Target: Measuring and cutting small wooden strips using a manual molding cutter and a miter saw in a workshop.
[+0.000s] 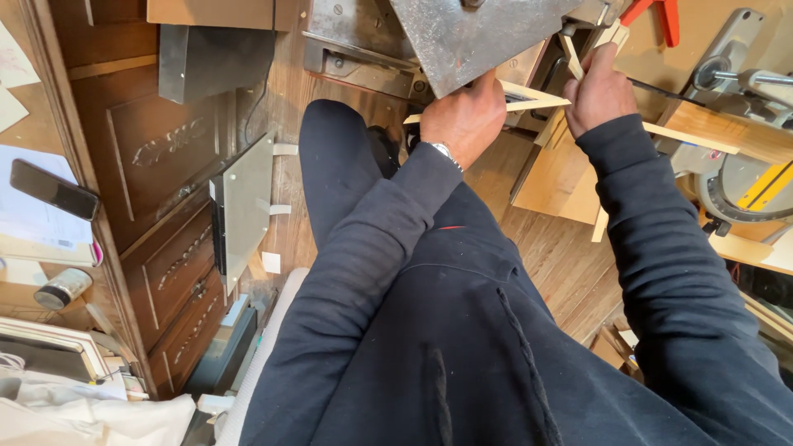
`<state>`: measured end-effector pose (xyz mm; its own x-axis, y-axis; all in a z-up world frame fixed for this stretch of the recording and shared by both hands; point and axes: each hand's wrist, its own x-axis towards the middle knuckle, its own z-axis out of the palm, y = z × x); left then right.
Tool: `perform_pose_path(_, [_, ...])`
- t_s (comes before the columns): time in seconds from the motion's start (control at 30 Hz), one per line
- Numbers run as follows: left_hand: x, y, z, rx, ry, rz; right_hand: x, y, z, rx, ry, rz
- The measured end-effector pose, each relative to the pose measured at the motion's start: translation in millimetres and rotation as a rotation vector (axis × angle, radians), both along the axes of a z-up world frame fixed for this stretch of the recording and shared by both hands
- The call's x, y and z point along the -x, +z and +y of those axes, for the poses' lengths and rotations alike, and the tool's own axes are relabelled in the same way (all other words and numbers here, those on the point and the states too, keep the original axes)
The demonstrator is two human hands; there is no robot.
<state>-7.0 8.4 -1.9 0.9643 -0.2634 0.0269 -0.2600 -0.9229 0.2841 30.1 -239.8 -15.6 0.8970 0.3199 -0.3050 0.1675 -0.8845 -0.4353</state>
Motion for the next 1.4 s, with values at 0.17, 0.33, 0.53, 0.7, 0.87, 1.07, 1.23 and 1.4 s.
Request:
perform_pose_path(0.17, [-1.2, 3.2, 2.0, 0.002, 0.001, 0.007, -0.2, -1.0, 0.5, 0.006, 0.004, -0.006])
perform_pose_path(0.33, [-2.7, 1.5, 2.2, 0.025, 0.01, -0.03, -1.8, -5.9, -0.2, 0.003, -0.018, -0.009])
perform_pose_path(0.53, [-0.9, -4.0, 1.3, -0.001, -0.007, -0.019, -0.6, -3.0, 0.8, 0.009, -0.01, -0.007])
perform_pose_path(0.7, [-0.6, -2.5, -1.1, -0.004, -0.007, 0.023, 0.4, -4.9, -2.2, 0.011, -0.009, -0.004])
perform_pose_path(0.87, [-2.4, -1.2, 0.4, -0.022, -0.014, -0.007, 0.3, -4.1, 0.3, 0.025, -0.024, -0.009])
perform_pose_path(1.07, [-6.3, -1.7, -1.2, -0.002, -0.026, 0.011, -1.7, -6.7, 0.3, 0.042, -0.038, -0.003])
perform_pose_path(1.23, [-3.0, -4.2, -1.0, 0.005, -0.031, 0.053, -0.2, -4.7, 0.9, 0.045, -0.032, -0.003])
perform_pose_path(1.4, [-8.9, -0.7, -0.6, -0.026, -0.043, 0.036, -0.5, -2.7, 3.5, 0.051, -0.04, -0.011])
